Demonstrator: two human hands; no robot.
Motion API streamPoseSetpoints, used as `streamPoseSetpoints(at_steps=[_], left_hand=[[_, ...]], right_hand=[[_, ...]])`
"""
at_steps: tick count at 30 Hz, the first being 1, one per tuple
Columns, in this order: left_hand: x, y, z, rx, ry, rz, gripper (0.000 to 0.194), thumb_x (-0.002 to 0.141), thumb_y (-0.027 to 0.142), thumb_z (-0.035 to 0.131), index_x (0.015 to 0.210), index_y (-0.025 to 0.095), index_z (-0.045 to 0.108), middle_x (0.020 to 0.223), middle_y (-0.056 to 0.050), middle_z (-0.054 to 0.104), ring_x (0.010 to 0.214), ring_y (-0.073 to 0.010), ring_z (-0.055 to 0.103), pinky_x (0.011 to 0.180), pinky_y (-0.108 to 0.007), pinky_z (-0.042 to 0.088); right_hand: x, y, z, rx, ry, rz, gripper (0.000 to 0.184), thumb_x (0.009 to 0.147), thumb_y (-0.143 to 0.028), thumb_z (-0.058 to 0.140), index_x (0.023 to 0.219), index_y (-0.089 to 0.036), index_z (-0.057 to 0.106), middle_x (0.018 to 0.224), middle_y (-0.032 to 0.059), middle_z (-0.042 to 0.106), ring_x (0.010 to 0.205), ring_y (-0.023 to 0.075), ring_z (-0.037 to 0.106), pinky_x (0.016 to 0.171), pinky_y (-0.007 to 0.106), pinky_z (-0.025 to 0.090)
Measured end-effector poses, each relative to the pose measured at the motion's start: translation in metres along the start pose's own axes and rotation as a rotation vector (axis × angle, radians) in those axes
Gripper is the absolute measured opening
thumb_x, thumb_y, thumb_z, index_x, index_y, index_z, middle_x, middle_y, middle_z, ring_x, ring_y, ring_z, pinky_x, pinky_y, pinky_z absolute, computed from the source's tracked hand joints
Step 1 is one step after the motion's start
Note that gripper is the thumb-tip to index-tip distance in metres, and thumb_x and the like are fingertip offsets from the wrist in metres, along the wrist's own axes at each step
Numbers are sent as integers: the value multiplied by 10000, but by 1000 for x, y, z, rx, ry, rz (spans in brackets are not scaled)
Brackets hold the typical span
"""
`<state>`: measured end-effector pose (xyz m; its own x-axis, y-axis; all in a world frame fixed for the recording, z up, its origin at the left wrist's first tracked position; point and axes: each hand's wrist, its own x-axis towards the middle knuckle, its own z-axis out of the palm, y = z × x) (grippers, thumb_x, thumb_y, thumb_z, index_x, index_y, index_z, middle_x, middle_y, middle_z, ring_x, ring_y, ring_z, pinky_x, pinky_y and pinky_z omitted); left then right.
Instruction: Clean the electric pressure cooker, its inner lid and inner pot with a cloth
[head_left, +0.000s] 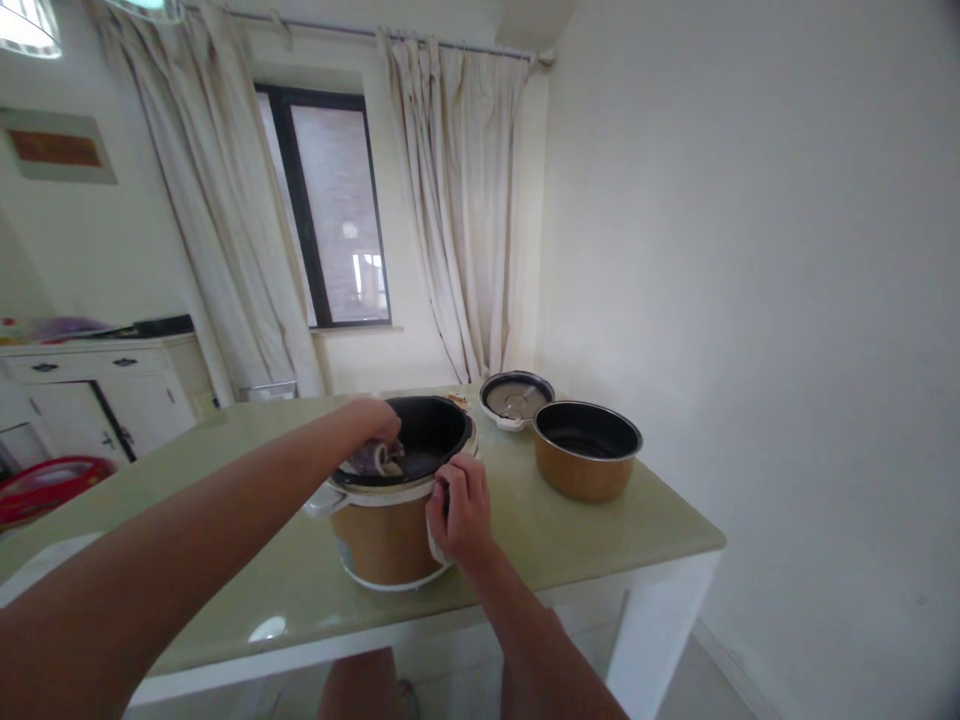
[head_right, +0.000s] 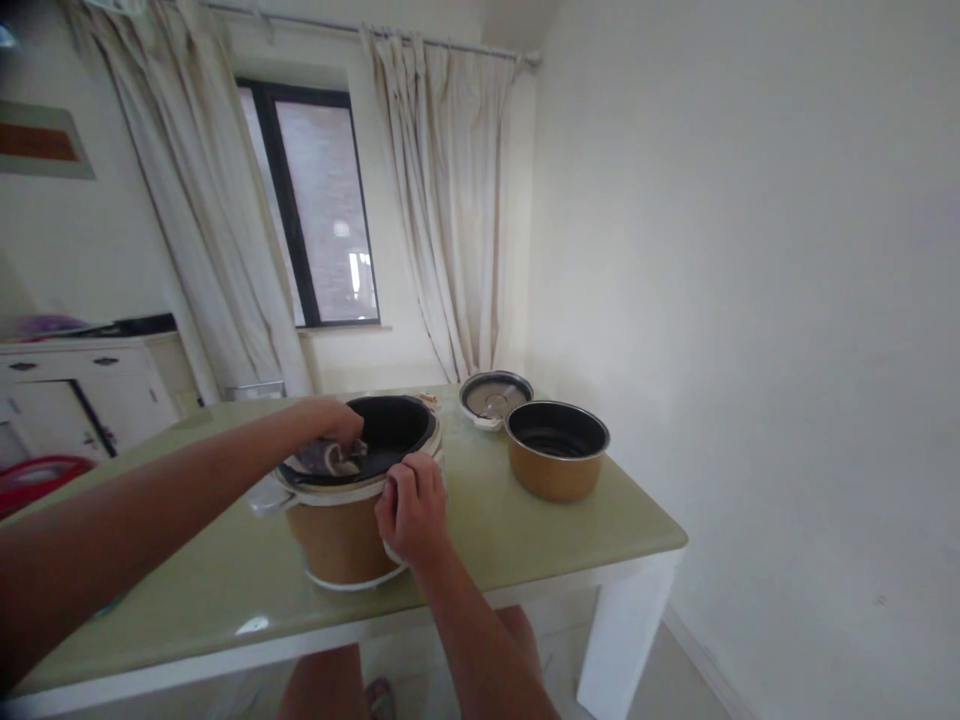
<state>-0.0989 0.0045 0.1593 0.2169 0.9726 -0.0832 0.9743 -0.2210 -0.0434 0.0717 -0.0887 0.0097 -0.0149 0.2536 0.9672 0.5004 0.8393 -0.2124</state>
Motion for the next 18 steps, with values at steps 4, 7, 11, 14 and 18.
streamPoseSetpoints(at_steps=[4,7,11,14,18], left_hand=[[6,40,13,-21,-161,120,96,611,275,813,643,212,749,689,-36,748,703,-233,697,712,-315,567],[14,60,17,-38,-55,162,147,786,294,673,821,202,782,934,-69,798,869,-238,729,801,-308,557],[19,55,8,-26,161,60,304,916,334,526,1069,192,747,1128,-146,761,1050,-300,715,891,-382,542],[8,32,-5,22,311,-39,384,934,260,475,1260,223,673,1269,-165,692,1184,-336,652,943,-446,525],[-28,-14,-23,50,662,-185,469,931,212,472,1374,256,616,1376,-136,615,1235,-338,590,964,-438,517]], right_hand=[[-1,1,2,13,16,-7,231,916,-90,501,1110,-198,563,1080,109,568,1059,241,549,933,411,510],[-2,1,3,9,21,-4,232,922,-90,491,1113,-202,556,1087,109,570,1053,242,563,937,423,517],[-1,1,0,-11,11,-15,237,936,-104,510,1146,-204,559,1104,112,581,1061,243,577,936,425,536],[0,1,-2,-9,-5,-40,220,948,-129,551,1156,-198,563,1102,112,595,1083,244,574,949,424,546],[1,2,-3,4,17,-62,282,965,-156,566,1245,-189,549,1127,121,602,1108,247,577,958,437,559]])
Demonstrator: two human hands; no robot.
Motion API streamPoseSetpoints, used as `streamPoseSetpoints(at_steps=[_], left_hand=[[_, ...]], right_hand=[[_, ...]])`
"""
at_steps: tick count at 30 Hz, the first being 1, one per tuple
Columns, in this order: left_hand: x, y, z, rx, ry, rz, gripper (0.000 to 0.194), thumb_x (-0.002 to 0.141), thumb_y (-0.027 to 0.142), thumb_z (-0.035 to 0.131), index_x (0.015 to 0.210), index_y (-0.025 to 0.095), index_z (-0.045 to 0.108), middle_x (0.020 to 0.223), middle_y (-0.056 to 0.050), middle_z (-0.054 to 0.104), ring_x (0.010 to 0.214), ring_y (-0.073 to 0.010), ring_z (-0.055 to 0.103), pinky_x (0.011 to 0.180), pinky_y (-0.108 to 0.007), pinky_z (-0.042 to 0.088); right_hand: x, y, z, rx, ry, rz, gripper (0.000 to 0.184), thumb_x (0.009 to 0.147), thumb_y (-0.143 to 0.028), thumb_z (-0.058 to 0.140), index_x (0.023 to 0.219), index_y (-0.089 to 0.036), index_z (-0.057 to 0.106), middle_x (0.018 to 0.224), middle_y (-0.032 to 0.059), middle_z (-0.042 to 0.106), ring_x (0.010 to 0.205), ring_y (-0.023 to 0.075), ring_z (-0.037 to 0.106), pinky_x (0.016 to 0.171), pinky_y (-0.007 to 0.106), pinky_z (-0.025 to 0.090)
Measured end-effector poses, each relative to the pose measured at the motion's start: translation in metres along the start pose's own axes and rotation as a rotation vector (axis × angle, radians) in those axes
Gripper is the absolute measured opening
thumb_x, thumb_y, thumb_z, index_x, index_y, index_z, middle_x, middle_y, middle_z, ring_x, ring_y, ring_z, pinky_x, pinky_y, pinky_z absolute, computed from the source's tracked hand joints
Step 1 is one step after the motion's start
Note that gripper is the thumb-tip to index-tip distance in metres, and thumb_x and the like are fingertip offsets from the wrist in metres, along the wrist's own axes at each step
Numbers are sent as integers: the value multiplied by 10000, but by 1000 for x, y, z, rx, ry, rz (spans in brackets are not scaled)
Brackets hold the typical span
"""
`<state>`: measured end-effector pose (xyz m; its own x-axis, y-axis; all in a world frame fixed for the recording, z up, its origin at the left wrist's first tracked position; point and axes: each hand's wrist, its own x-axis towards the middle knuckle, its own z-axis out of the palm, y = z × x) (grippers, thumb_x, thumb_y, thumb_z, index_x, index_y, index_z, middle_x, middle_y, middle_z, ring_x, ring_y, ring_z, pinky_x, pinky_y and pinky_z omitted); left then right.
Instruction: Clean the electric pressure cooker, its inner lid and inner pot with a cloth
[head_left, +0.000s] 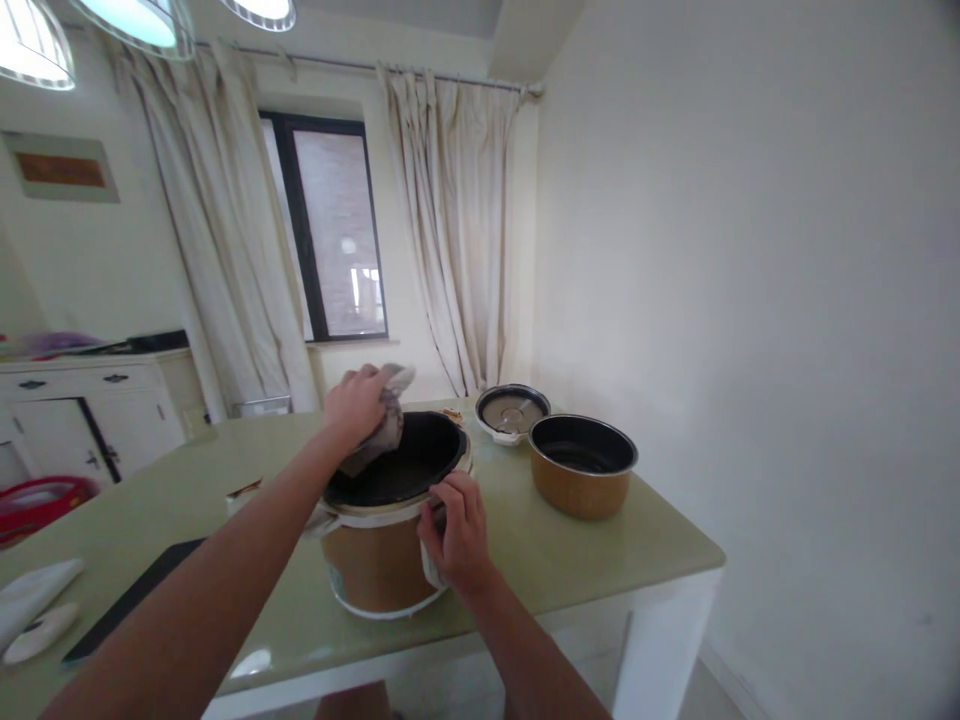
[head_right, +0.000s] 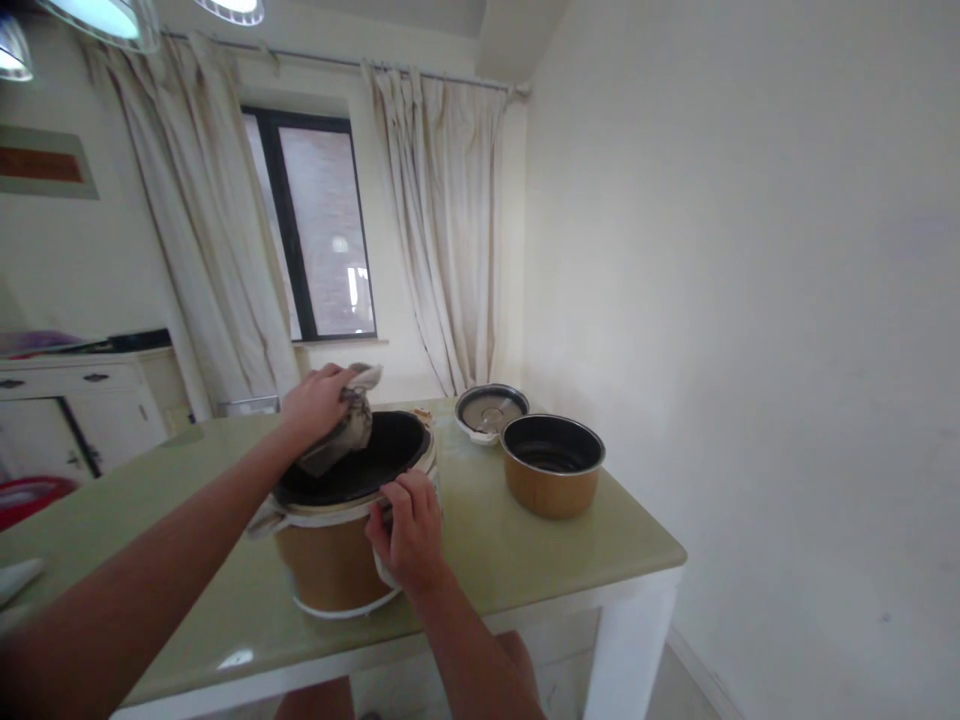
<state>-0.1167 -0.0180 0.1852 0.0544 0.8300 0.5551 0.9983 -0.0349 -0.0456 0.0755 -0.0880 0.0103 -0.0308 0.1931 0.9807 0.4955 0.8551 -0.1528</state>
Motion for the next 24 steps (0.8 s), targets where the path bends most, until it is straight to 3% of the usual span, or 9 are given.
streamPoseSetpoints(at_steps=[3,6,10,13,14,15,19,22,24], left_hand=[[-25,-45,-9,-107,279,-270,440,961,324,484,1354,179,620,1337,-164,605,1176,-333,605,984,-437,513],[-67,-84,11,-176,424,-443,470,948,423,527,1256,89,648,1213,-183,624,1207,-352,580,1039,-452,490],[-134,-120,72,-217,309,-606,532,945,449,491,1273,52,626,1216,-201,613,1254,-367,560,1077,-484,463],[-173,-133,122,-228,24,-696,547,922,450,476,1296,74,612,1260,-232,607,1270,-393,577,1062,-506,473],[-181,-135,135,-219,-69,-648,561,911,447,489,1326,84,591,1309,-240,595,1320,-402,555,1101,-527,443],[-187,-135,146,-193,-85,-599,554,910,447,493,1351,123,576,1387,-226,567,1399,-397,498,1167,-547,376],[-198,-139,161,-173,-149,-449,629,889,513,534,1428,188,532,1593,-208,408,1535,-395,343,1237,-571,265],[-206,-154,157,-186,-224,-410,796,863,563,517,1527,131,435,1616,-275,359,1482,-444,415,1159,-605,374],[-212,-170,151,-207,-263,-399,851,865,567,470,1578,114,364,1559,-288,445,1380,-457,529,1075,-615,456]], right_hand=[[-1,0,1,-20,9,-6,329,968,-157,559,1295,-193,548,1141,124,601,1125,251,582,964,445,560],[-1,-1,1,-33,-3,7,333,964,-147,551,1293,-201,566,1139,121,603,1129,252,582,979,445,551],[0,-2,-1,-6,-19,32,363,955,-128,546,1308,-211,573,1145,119,604,1139,252,583,991,442,542],[0,0,-1,-1,-13,20,375,956,-132,552,1320,-216,567,1151,119,601,1143,255,580,997,449,540],[0,-1,0,3,-11,18,372,958,-139,554,1321,-218,566,1152,118,601,1145,256,581,1000,451,539],[0,-2,0,11,-8,28,363,961,-148,555,1317,-222,568,1151,116,600,1145,255,584,1002,451,539],[-4,-11,-7,72,-7,204,281,1013,-210,505,1279,-235,590,1203,122,597,1171,251,591,1007,443,538],[-11,1,-31,-1,59,345,313,1052,-280,461,1346,-223,550,1307,146,577,1254,271,555,1064,489,492],[-16,28,-60,-205,97,357,353,1037,-343,527,1366,-216,539,1328,155,581,1281,296,534,1100,534,440]])
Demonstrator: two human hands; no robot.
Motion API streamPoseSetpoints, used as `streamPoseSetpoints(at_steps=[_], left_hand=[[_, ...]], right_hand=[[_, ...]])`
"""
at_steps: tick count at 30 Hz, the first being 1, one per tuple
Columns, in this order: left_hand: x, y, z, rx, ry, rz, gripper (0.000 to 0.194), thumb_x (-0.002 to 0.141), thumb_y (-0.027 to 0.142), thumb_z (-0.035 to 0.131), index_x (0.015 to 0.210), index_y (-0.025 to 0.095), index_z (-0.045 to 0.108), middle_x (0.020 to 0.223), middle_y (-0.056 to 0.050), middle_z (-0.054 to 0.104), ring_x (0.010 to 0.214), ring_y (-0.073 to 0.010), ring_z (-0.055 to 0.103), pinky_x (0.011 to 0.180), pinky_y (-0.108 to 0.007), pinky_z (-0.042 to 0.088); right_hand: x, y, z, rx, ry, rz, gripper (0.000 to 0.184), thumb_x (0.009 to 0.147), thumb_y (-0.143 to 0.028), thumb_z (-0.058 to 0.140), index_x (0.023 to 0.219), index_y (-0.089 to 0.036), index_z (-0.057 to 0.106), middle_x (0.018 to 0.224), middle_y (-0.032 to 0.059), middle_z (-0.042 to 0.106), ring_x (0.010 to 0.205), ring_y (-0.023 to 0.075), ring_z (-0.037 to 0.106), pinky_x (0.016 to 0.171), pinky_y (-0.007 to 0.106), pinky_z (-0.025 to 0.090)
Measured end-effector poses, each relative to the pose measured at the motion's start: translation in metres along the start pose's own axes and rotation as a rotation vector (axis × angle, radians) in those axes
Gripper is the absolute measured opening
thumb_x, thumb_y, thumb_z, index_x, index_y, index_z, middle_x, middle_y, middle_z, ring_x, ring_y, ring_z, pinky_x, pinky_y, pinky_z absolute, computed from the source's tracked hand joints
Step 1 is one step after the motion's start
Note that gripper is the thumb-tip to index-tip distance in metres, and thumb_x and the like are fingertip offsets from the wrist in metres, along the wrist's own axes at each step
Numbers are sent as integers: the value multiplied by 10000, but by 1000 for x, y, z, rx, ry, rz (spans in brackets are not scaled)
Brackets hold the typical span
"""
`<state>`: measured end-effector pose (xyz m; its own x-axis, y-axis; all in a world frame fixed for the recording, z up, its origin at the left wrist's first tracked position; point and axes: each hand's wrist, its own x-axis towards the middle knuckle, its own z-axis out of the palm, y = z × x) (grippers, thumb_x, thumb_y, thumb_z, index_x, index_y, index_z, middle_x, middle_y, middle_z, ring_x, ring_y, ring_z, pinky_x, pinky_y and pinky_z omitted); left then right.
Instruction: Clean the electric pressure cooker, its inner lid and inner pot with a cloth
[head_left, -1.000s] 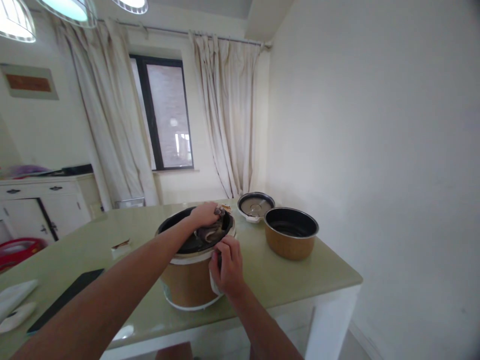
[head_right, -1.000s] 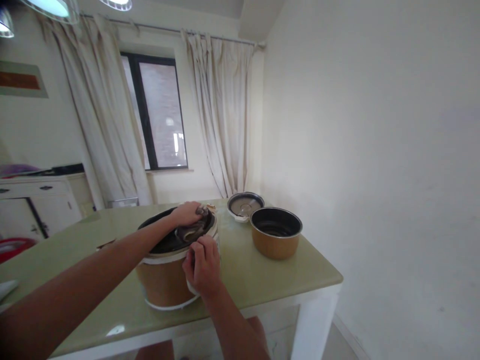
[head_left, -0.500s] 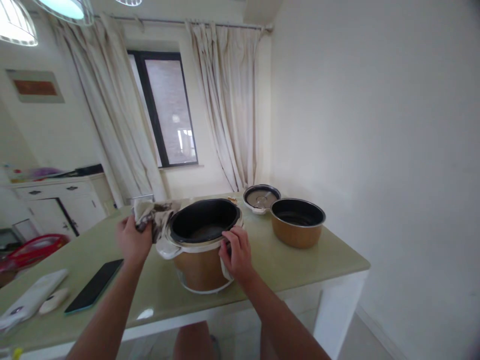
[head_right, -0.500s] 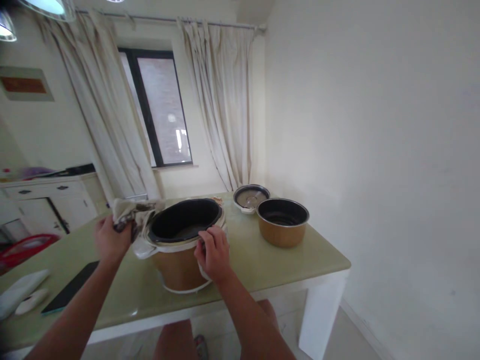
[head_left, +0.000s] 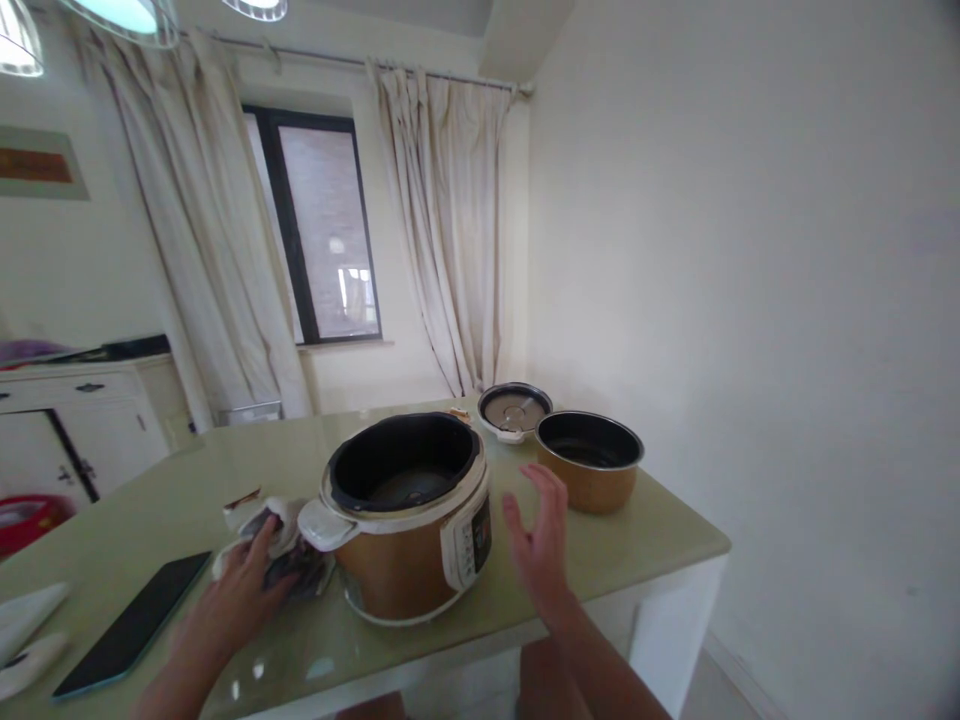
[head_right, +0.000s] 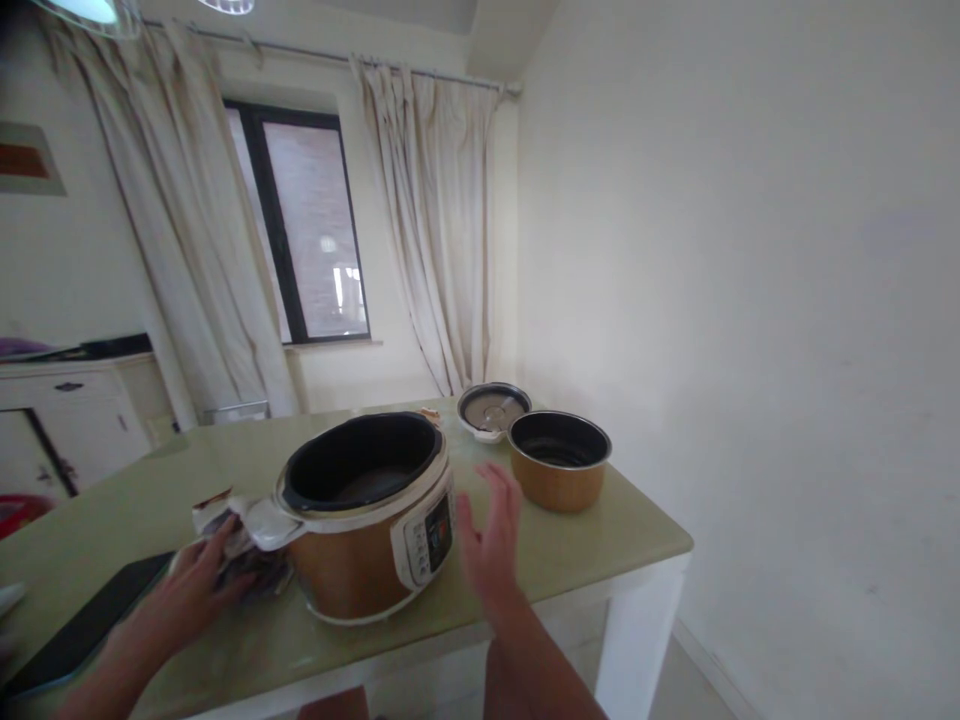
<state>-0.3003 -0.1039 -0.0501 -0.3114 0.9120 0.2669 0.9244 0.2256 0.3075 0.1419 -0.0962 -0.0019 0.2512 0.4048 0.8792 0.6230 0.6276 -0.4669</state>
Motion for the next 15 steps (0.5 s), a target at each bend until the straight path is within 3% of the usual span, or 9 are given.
streamPoseSetpoints(at_steps=[2,4,7,9,11,13,15], left_hand=[[-2,-11,-12,-13,-30,-4,833,848,570,456,1548,119,428,1465,-278,556,1271,-470,611,1027,-634,485],[-4,-8,-29,-48,-5,18,769,803,601,501,1415,144,588,1374,-263,632,1203,-491,641,1035,-662,470],[-7,32,-60,-354,130,83,660,772,680,561,1203,205,719,1264,-192,708,1203,-450,652,1070,-599,488],[-6,77,-78,-762,148,51,647,830,714,552,1283,274,690,1308,-97,716,1261,-353,646,1072,-495,527],[-1,120,-87,-1115,229,-38,632,886,689,538,1366,292,645,1412,-70,672,1349,-298,599,1109,-453,509],[9,150,-87,-1253,152,-130,620,864,619,633,1385,284,635,1368,-92,702,1340,-300,611,1102,-474,517],[22,163,-81,-1255,118,-144,645,770,519,761,1339,234,658,1347,-127,712,1304,-311,637,1126,-490,498]], right_hand=[[16,41,-26,-273,-6,-23,424,1015,-435,560,1371,-205,555,1387,174,569,1337,336,489,1126,563,386],[36,82,-52,-515,-122,6,482,1002,-505,544,1377,-204,575,1475,184,527,1395,368,439,1149,575,335],[63,127,-80,-741,-376,40,514,951,-525,604,1349,-200,612,1432,177,594,1341,373,499,1130,542,331],[75,142,-89,-811,-608,28,416,927,-459,649,1243,-190,666,1253,159,703,1213,344,598,1087,493,363],[83,146,-93,-844,-785,20,285,910,-391,669,1105,-186,705,1078,137,751,1079,315,661,993,433,412],[88,144,-95,-832,-853,26,209,893,-381,680,977,-192,716,972,124,756,986,300,682,881,387,434],[94,139,-100,-763,-821,34,211,866,-419,695,879,-209,709,889,99,745,922,287,681,820,368,429]])
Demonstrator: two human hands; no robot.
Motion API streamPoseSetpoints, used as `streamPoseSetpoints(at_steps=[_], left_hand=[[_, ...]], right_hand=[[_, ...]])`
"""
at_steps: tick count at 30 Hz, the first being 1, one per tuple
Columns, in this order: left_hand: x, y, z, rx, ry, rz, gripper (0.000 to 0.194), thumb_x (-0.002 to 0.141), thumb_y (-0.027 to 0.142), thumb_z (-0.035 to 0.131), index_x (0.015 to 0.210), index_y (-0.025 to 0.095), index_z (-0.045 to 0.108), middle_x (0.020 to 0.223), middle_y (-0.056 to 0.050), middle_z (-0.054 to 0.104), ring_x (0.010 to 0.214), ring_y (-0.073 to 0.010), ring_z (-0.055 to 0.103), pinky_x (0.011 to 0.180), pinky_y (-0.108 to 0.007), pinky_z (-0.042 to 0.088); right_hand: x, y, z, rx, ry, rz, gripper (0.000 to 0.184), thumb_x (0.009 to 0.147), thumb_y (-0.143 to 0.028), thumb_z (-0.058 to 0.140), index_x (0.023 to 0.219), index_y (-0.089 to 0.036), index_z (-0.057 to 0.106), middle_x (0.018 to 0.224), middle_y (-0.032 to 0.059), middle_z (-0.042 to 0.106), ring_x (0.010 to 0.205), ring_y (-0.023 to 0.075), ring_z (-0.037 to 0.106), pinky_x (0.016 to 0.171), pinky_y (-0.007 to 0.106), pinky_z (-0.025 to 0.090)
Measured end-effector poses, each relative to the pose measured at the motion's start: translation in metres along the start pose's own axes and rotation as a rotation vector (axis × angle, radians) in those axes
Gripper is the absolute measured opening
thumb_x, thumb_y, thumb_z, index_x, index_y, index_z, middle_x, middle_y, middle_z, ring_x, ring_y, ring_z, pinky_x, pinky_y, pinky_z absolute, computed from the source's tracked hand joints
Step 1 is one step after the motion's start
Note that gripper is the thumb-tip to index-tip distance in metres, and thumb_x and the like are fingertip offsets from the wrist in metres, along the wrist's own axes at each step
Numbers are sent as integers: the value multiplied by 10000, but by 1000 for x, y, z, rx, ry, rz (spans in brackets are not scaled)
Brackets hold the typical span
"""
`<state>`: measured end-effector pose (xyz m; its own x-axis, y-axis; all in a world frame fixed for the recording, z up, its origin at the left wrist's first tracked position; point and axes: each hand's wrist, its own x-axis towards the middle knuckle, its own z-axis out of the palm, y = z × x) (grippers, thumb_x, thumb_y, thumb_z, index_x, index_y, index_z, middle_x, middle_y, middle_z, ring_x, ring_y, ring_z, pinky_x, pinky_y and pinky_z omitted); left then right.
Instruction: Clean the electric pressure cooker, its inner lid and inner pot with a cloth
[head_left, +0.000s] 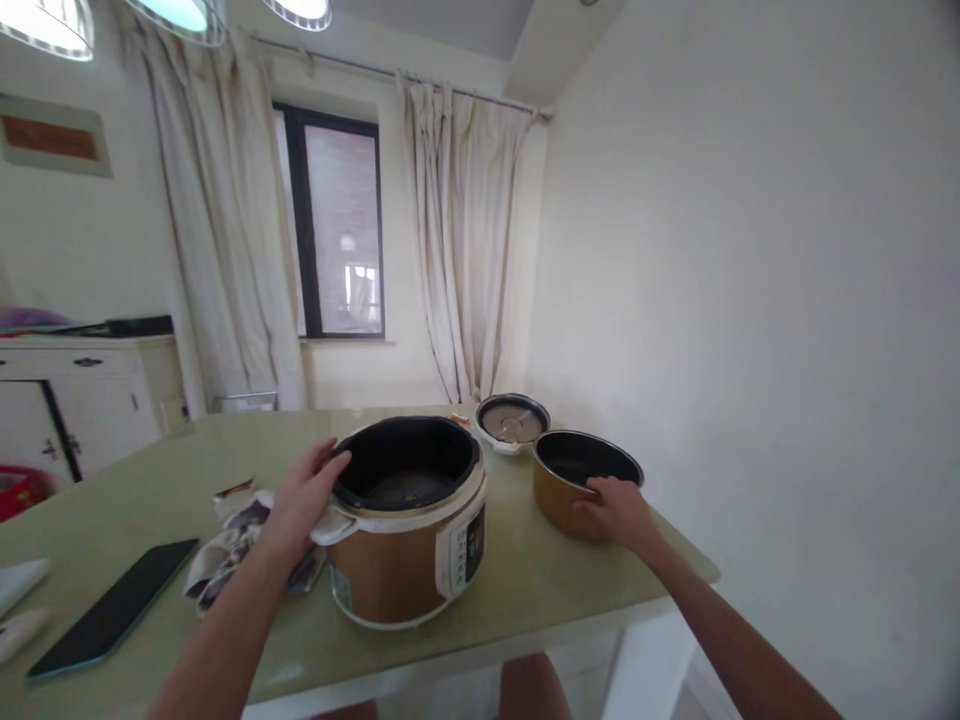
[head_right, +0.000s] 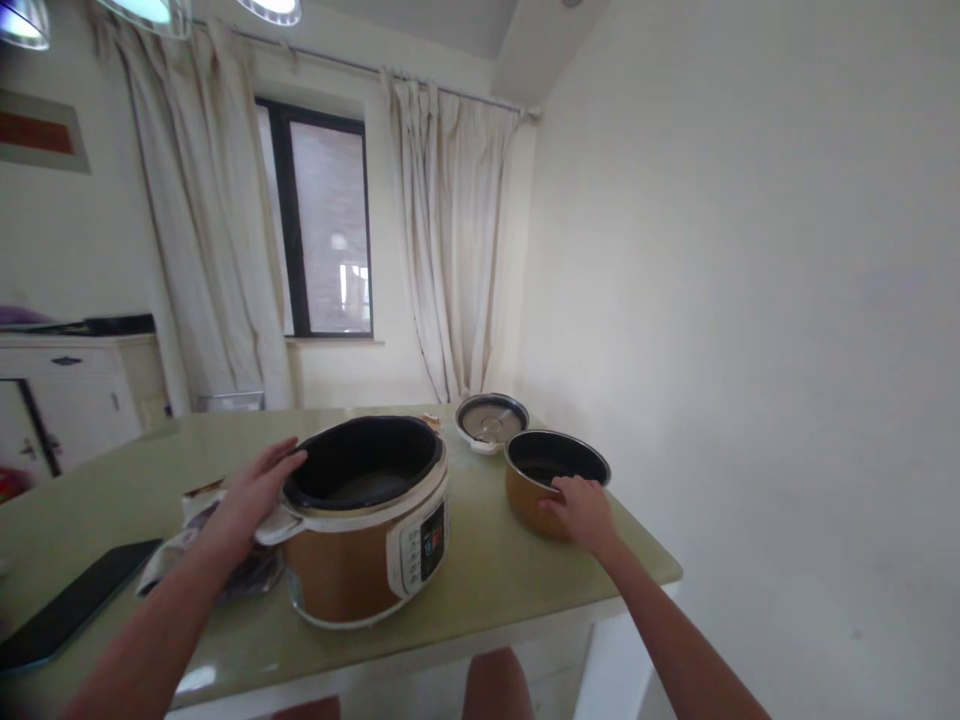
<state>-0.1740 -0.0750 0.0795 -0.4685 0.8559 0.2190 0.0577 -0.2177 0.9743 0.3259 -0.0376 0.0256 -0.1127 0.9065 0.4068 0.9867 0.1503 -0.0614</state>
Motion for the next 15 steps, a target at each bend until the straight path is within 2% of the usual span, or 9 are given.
streamPoseSetpoints(at_steps=[3,5,7,10,13,15], left_hand=[[19,-8,2,26,-44,46,706,674,476,825,1297,186,660,1374,-168,693,1284,-322,652,1155,-500,472],[29,-8,-2,45,-92,54,732,691,513,803,1324,182,642,1412,-172,673,1305,-322,639,1165,-491,461],[36,-4,-5,83,-140,38,756,741,558,755,1384,189,609,1435,-159,662,1322,-314,629,1170,-468,455],[39,3,-4,160,-173,47,735,837,637,631,1430,205,585,1426,-130,675,1350,-306,610,1190,-451,427],[37,2,-3,284,-154,131,709,916,680,487,1408,185,610,1491,-135,622,1445,-303,519,1262,-446,311],[34,-2,-4,340,-139,179,735,953,690,405,1430,164,593,1548,-149,566,1500,-294,452,1291,-442,243]], right_hand=[[0,2,-24,205,161,91,296,818,-515,694,776,-223,679,761,55,695,800,262,646,742,353,423],[2,-1,-49,425,255,182,377,794,-588,686,722,-220,645,684,31,641,698,230,593,659,331,406],[7,-13,-79,681,312,165,413,788,-614,697,718,-212,632,652,13,597,652,202,543,601,311,384],[26,-52,-125,873,437,34,411,778,-594,753,724,-209,619,639,-21,532,636,168,479,574,287,341],[57,-106,-159,820,509,-141,431,783,-578,781,688,-209,581,641,-35,493,654,151,442,602,283,324],[79,-141,-172,784,484,-265,435,801,-588,772,715,-199,598,667,-29,517,679,152,443,623,286,324]])
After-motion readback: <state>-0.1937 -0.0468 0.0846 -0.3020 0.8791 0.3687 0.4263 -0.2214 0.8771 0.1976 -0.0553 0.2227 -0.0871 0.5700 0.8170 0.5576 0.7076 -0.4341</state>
